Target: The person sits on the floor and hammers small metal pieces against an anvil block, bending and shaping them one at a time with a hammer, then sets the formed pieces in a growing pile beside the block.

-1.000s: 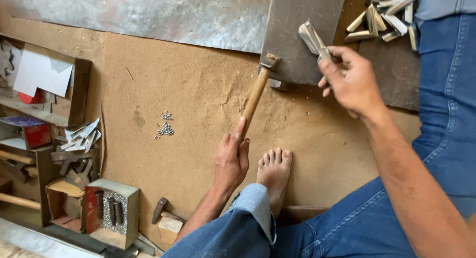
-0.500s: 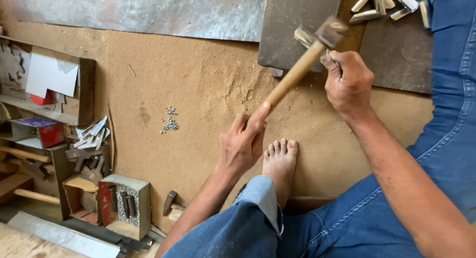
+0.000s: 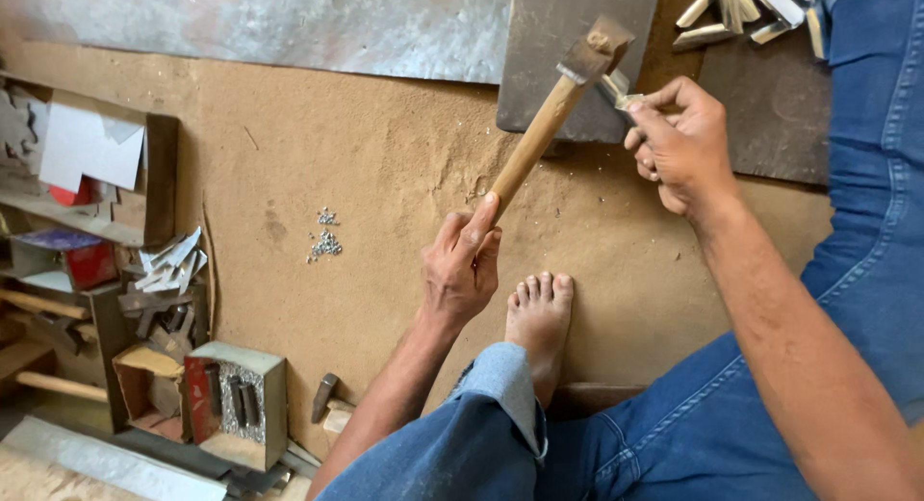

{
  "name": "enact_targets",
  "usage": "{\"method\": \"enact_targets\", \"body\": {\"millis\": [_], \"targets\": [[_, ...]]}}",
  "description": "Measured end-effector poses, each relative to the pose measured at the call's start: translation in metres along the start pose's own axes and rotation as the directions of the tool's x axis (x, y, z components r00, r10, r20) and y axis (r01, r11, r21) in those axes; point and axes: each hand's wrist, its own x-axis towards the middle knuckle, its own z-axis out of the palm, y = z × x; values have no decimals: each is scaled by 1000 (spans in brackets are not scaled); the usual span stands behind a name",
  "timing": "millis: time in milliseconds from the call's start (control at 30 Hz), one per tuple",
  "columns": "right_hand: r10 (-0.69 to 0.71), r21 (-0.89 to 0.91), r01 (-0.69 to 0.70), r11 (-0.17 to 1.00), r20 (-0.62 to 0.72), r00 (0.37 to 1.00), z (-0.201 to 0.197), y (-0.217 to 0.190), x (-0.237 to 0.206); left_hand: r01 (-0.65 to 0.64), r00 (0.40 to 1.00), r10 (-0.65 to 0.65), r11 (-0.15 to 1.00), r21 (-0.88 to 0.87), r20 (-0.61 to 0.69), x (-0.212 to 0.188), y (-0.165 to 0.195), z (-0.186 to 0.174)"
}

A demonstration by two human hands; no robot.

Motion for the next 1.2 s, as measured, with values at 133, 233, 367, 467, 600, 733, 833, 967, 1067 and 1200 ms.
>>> {"method": "enact_targets", "body": {"millis": [133,233,367,467,600,733,833,967,1067,1200], "targets": [[221,45,-221,974,-4,975,1,-19,4,163,961,-190,976,145,200,-7,-13,16],[249,181,-254,950,53,967,4,-27,2,-41,998,36,992,122,46,-16,-17,24],[276,152,-278,948,35,961,6,-27,-1,-10,998,3,990,137,55,-25,-18,32],[265,202,-272,941,63,962,3,-22,1,8,999,-13,993,117,36,-26,-21,37],[264,197,-269,943,49,963,2,-14,4,109,991,-115,990,93,62,-16,-28,38],[174,64,-173,983,-11,985,7,-13,0,142,988,-144,989,46,53,-6,-24,33],[-258,-612,261,747,95,961,8,-23,-10,178,984,-177,981,-81,16,-7,-17,25],[-514,-899,437,17,367,775,2,-55,-8,186,980,-192,976,-110,-48,-13,-9,10],[-600,-670,546,-503,725,338,-5,-81,13,218,974,-221,973,-78,-43,-16,-3,1],[-482,-545,753,-370,805,346,-9,-91,36,200,979,-203,977,-75,-32,-13,13,-6]]}}
